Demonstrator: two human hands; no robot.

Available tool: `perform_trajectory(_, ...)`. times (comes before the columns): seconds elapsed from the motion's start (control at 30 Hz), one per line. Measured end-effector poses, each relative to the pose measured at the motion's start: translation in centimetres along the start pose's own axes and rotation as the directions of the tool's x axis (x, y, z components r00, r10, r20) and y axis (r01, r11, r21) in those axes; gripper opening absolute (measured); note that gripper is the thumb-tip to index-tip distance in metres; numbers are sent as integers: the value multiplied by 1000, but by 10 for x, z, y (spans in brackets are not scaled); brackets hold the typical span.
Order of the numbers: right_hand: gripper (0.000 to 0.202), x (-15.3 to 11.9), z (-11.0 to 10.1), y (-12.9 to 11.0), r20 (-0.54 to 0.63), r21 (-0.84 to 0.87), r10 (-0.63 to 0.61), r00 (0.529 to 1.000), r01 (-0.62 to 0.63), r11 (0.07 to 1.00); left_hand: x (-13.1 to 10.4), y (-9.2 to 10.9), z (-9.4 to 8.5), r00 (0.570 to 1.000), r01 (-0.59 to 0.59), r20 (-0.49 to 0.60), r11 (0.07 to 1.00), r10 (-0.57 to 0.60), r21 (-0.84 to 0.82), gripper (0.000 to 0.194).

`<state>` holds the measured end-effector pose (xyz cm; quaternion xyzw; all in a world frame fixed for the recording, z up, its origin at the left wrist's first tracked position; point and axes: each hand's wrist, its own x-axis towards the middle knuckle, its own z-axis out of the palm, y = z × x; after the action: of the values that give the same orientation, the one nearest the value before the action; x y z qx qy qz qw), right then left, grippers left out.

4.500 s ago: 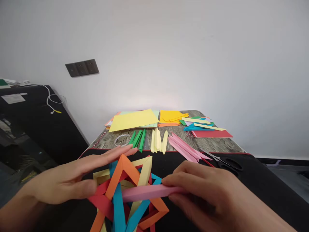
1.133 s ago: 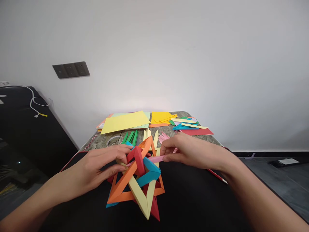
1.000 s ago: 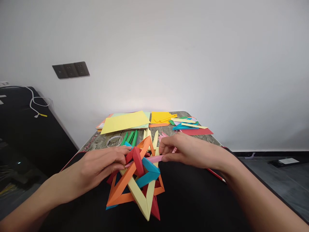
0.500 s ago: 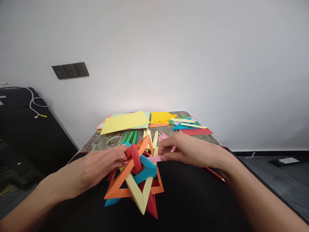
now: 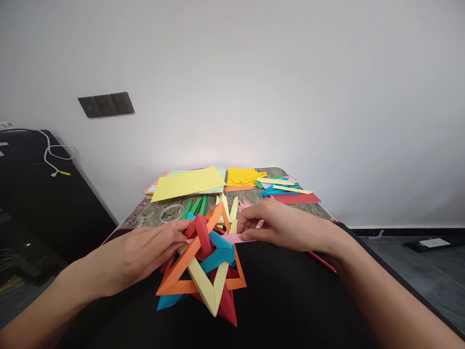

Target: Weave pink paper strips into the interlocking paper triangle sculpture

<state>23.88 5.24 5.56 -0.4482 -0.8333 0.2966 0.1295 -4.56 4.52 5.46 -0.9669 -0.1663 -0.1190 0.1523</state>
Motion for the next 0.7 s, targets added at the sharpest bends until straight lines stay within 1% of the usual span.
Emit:
perform_trajectory(0.1,23,0,0,-1,-15,-7,0,1000,-1,1000,1,1,1,1000,14,4,1000,-14,27,18)
perform_trajectory(0.2,22,-1,0,0,-7,8,-8,1000,8,1000,3,4,2,999,-5,-47,988,12,157,19)
perform_trajectory(0.27,22,-1,0,2,6,22,0,1000,0,1000,5,7,1,998,28,-57,970,-15,241,18)
perform_trajectory(0.3,22,-1,0,3,11,25,6,1000,-7,1000,5,8,0,998,55,-48,968,-45,246,18)
perform_trajectory(0.37,22,0,0,4,14,16,18,1000,-18,1000,5,9,-3,994,105,-3,978,-106,178,19)
perform_trajectory(0.43,23,1,1,5,5,-8,19,1000,-19,1000,4,9,-6,987,142,67,986,-147,82,21)
perform_trajectory(0.53,24,2,1,5,-17,-51,16,1000,-16,999,2,7,-6,968,202,144,979,-205,33,24)
perform_trajectory(0.6,24,2,2,4,-31,-61,11,999,-13,998,-2,6,-3,963,230,140,973,-231,23,23)
perform_trajectory(0.7,25,5,4,2,-65,-42,-4,998,2,999,-11,4,5,967,247,58,968,-249,29,25)
